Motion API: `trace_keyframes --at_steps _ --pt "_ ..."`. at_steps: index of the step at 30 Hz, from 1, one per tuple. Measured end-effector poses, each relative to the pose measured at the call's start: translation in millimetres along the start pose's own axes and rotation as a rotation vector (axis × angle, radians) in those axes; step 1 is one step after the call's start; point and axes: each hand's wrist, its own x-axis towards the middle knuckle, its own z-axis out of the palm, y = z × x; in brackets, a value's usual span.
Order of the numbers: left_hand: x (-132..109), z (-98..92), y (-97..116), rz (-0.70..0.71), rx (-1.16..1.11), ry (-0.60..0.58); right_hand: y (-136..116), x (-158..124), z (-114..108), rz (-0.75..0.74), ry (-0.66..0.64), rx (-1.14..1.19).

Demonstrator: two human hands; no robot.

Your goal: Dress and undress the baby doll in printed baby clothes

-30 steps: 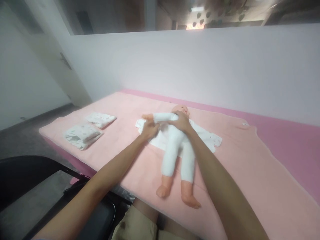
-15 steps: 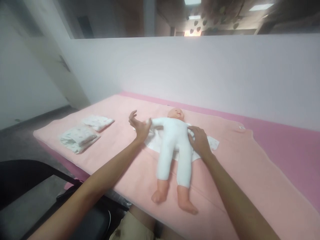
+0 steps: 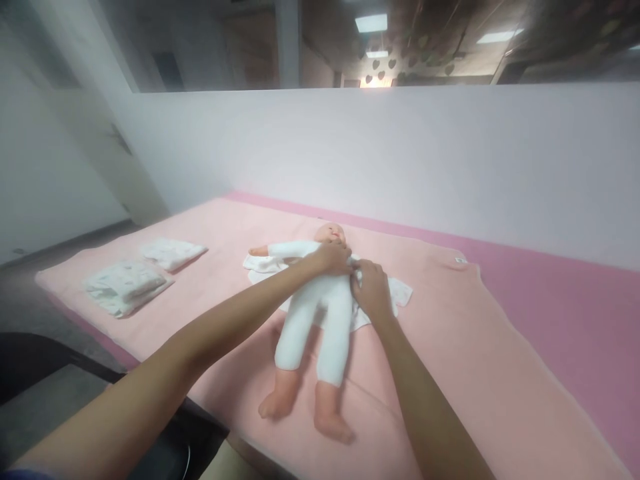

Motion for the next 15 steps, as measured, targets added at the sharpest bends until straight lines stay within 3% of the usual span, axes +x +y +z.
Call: trace_keyframes --at_steps 7,15 --pt "28 29.7 14 -0.039 0.086 0.074 5 1 7 0.035 0.0 -0.052" --pt "11 34.7 8 -0.038 0.094 0.222 1 0 4 -0.007 0.03 -0.095"
